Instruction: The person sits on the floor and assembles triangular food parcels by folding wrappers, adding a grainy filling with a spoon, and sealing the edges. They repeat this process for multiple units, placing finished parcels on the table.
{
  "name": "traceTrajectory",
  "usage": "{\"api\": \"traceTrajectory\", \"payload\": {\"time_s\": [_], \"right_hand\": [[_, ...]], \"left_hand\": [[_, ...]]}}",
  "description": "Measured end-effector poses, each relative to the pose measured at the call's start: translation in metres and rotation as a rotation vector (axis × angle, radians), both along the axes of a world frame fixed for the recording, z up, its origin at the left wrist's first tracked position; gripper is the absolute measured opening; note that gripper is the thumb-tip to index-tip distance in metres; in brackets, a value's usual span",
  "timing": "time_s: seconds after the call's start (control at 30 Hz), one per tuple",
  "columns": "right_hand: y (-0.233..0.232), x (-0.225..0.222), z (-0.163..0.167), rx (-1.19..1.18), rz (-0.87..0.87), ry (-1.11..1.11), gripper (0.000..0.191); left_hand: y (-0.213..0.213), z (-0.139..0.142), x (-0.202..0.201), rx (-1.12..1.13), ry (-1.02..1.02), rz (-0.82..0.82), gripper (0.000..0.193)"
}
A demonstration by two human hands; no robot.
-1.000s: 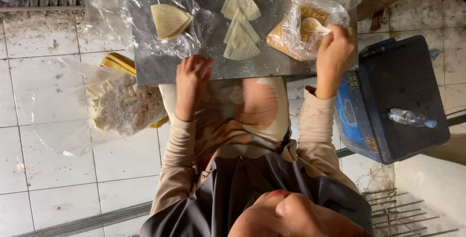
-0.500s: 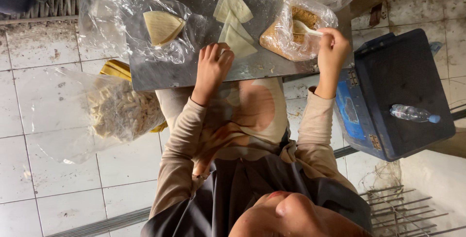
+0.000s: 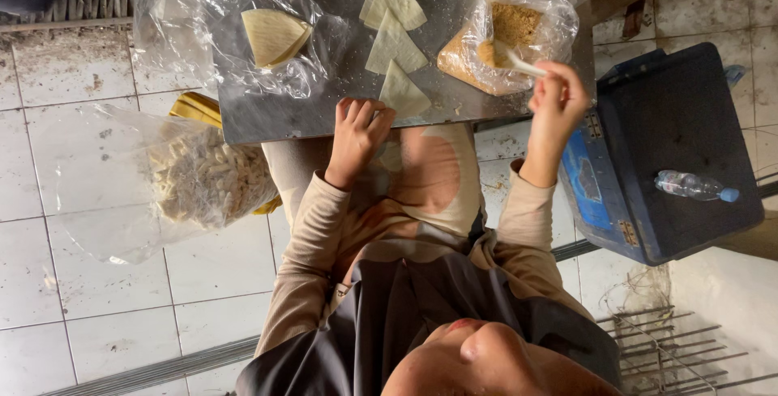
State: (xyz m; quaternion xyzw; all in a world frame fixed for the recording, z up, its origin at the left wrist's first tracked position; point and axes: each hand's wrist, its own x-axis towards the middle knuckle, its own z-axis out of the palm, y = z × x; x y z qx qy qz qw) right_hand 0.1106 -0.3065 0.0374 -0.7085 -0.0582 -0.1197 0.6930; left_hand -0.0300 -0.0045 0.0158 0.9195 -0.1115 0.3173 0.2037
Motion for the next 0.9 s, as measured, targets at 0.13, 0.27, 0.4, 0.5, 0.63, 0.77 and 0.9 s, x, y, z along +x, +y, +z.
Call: {"api": "traceTrajectory", "payload": {"time_s": [0.13,0.27,0.4,0.5,0.63,0.77,0.9], "right_hand": [[0.037,-0.034,-0.023,-0.045,0.175,0.071,0.025],[0.068,-0.057,-0.030,-0.201,0.219,0.044,0.021],[0.079,-0.071,-0.019,-0.467,0.234,-0.244,0.023],[0.081,-0.078,-0.010,-0.550,0.203,-0.360,0.025],[0.085,-0.081,-0.006,-0.552,0.172,-0.380,0.026],[0.086,-0.081,-0.010,-0.522,0.163,-0.388,0.025],[0.079,-0.079,-0.032,-0.495,0.118,-0.365,0.025]], "left_hand": [[-0.003,-0.007,-0.004,0.008,-0.030,0.079,0.024],[-0.002,-0.010,-0.005,-0.001,-0.058,0.058,0.024],[-0.002,-0.014,-0.004,-0.010,-0.071,0.053,0.022],[-0.004,-0.018,-0.003,-0.013,-0.074,0.062,0.021],[-0.004,-0.022,-0.003,0.027,-0.091,0.073,0.021],[-0.005,-0.021,-0.004,0.071,-0.089,0.105,0.020],[-0.005,-0.017,-0.006,0.074,-0.087,0.130,0.020]]}}
